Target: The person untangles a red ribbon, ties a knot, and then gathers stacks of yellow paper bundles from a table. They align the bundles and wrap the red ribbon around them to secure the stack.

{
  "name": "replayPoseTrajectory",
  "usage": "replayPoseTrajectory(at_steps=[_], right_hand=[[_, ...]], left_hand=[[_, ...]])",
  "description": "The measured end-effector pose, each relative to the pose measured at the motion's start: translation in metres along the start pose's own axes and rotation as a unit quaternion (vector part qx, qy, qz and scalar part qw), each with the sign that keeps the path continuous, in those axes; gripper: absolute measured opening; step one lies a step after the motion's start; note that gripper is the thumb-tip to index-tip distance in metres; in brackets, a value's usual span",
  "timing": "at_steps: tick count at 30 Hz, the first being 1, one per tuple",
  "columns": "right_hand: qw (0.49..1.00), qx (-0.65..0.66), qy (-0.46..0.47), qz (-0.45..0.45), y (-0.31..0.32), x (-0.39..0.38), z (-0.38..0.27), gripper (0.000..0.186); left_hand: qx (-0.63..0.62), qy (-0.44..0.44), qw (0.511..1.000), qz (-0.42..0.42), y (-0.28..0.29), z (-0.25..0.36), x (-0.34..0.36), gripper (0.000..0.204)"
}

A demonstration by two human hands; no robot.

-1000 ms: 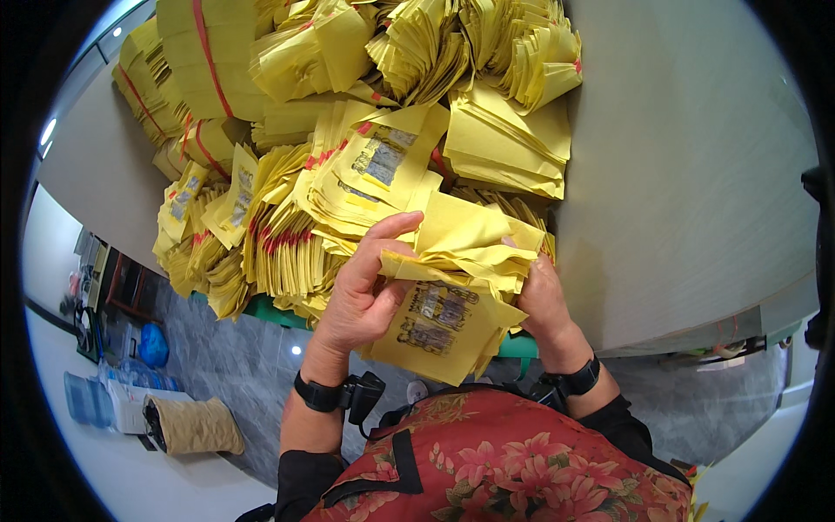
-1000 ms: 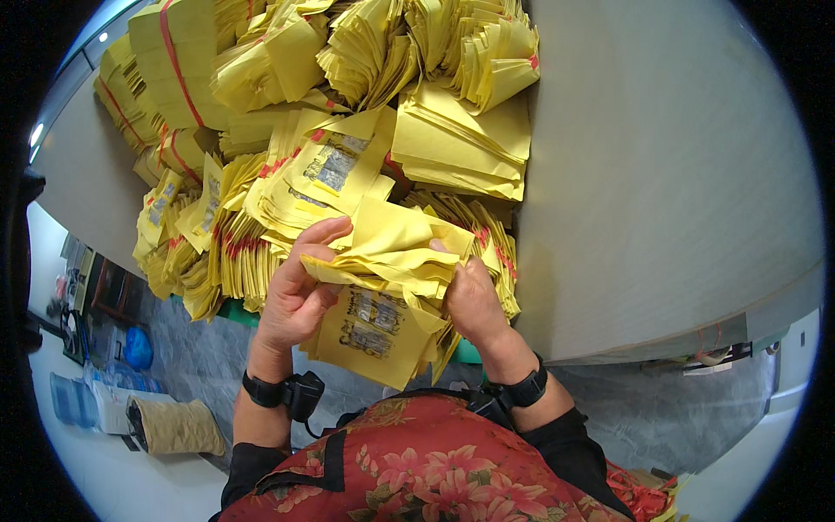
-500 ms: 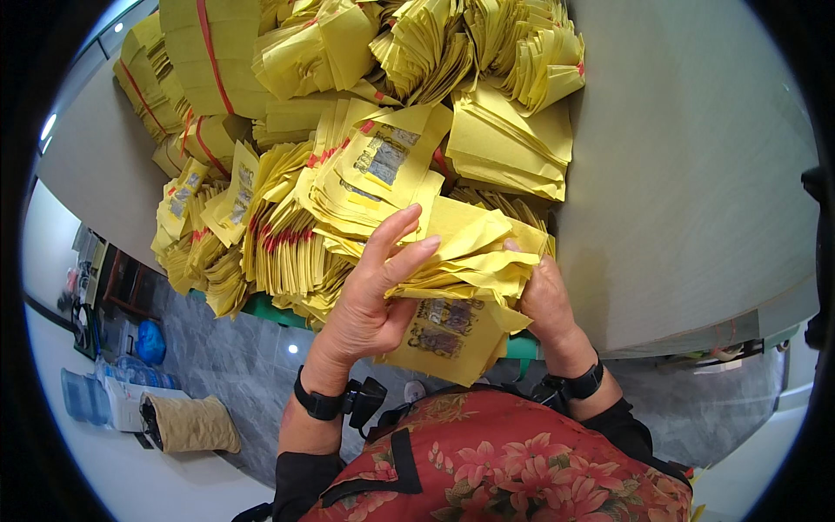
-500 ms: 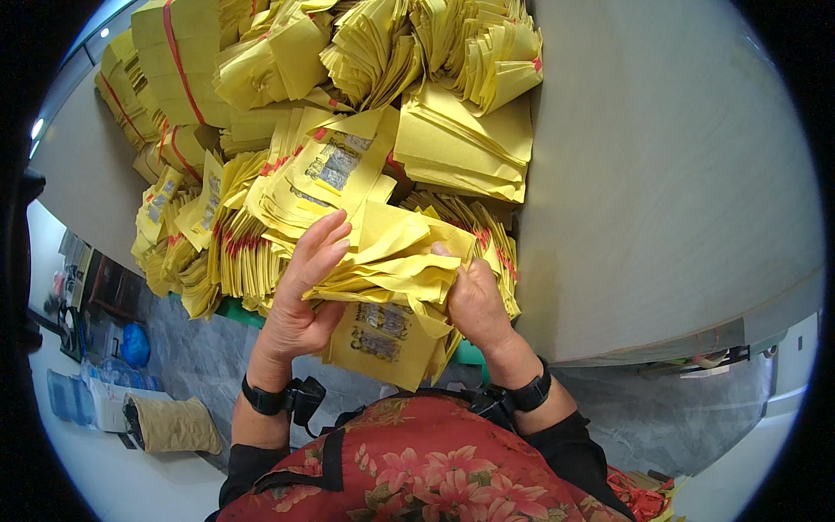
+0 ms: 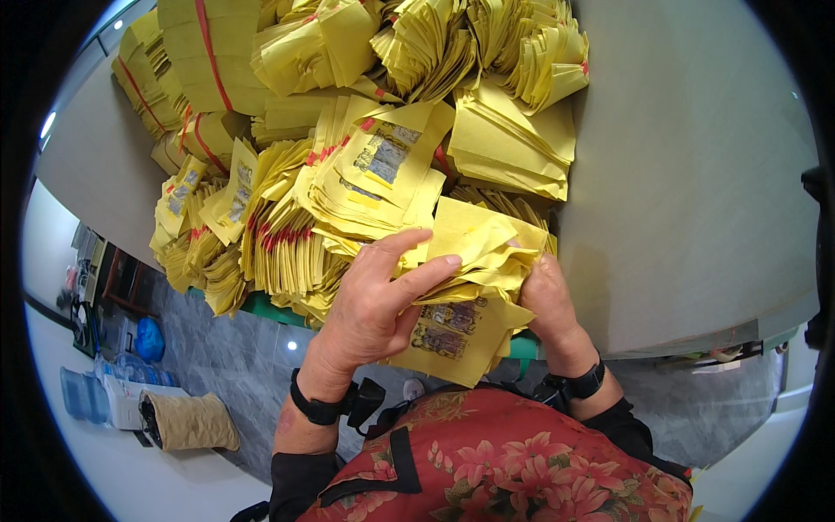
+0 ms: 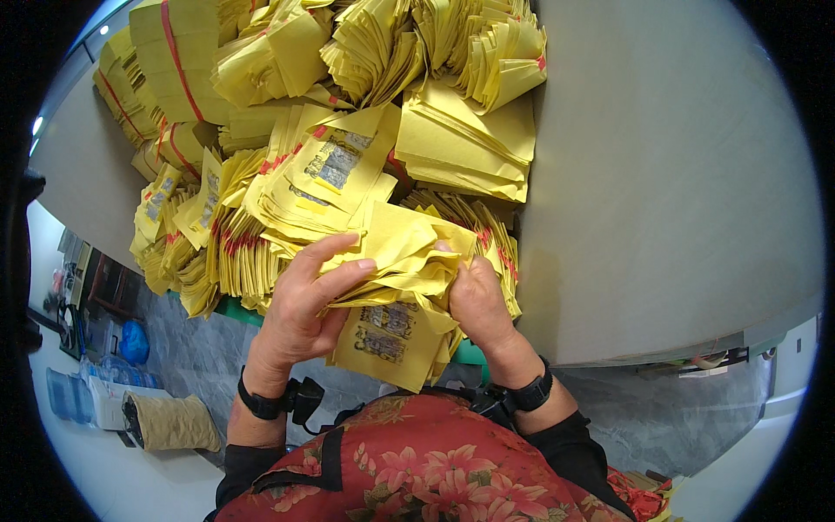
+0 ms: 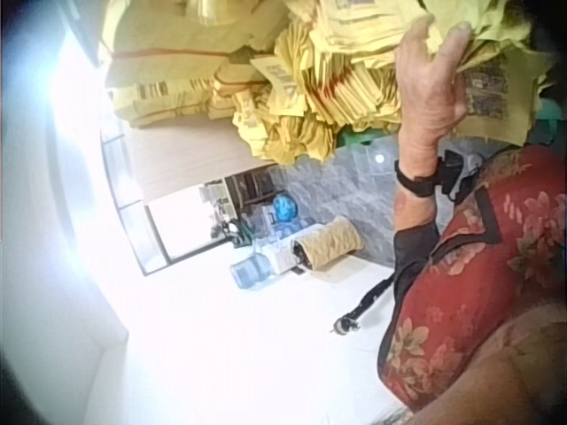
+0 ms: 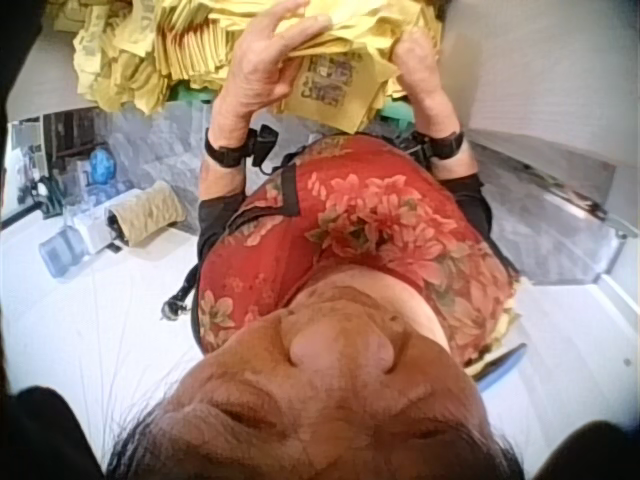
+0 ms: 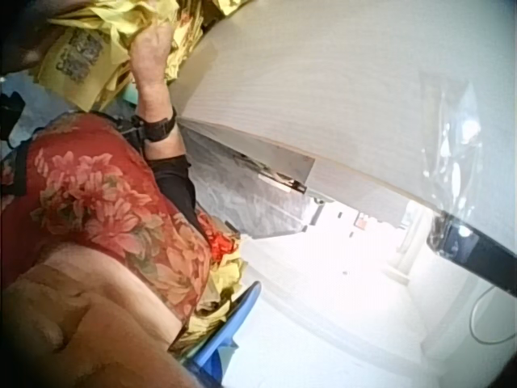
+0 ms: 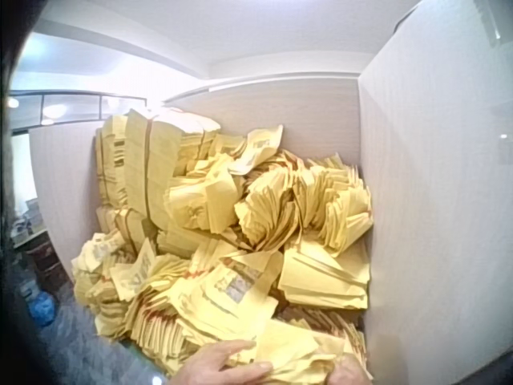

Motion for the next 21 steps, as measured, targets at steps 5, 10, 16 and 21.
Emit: replayPoseTrajectory(at_steps=[5,10,16,21], right_hand=[[0.928,0.323,-0.180,-0.046,-0.017,-0.004,0.007,0.033],[0.934,0.308,-0.179,-0.022,-0.011,-0.004,0.005,0.036],[0.921,0.327,-0.212,0.017,-0.007,-0.009,0.014,0.036],[0.908,0.328,-0.255,0.050,-0.002,-0.010,0.024,0.036]], left_hand=[[-0.155,0.117,0.979,0.058,-0.007,-0.020,-0.008,0.059],[-0.313,0.203,0.927,0.028,-0.013,-0.054,-0.025,0.040],[-0.444,0.305,0.833,0.131,0.004,-0.085,-0.067,0.028],[-0.484,0.250,0.803,0.240,0.043,-0.096,-0.094,0.031]])
Point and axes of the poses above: each hand's wrist, its own x-axis towards the middle knuckle, its own y-axis out of the back of the hand, z = x × y, the point moved 7 cm from there along x, towards the middle knuckle, and after that the axes turned 6 degrees about -x, right-handed, at the moved point
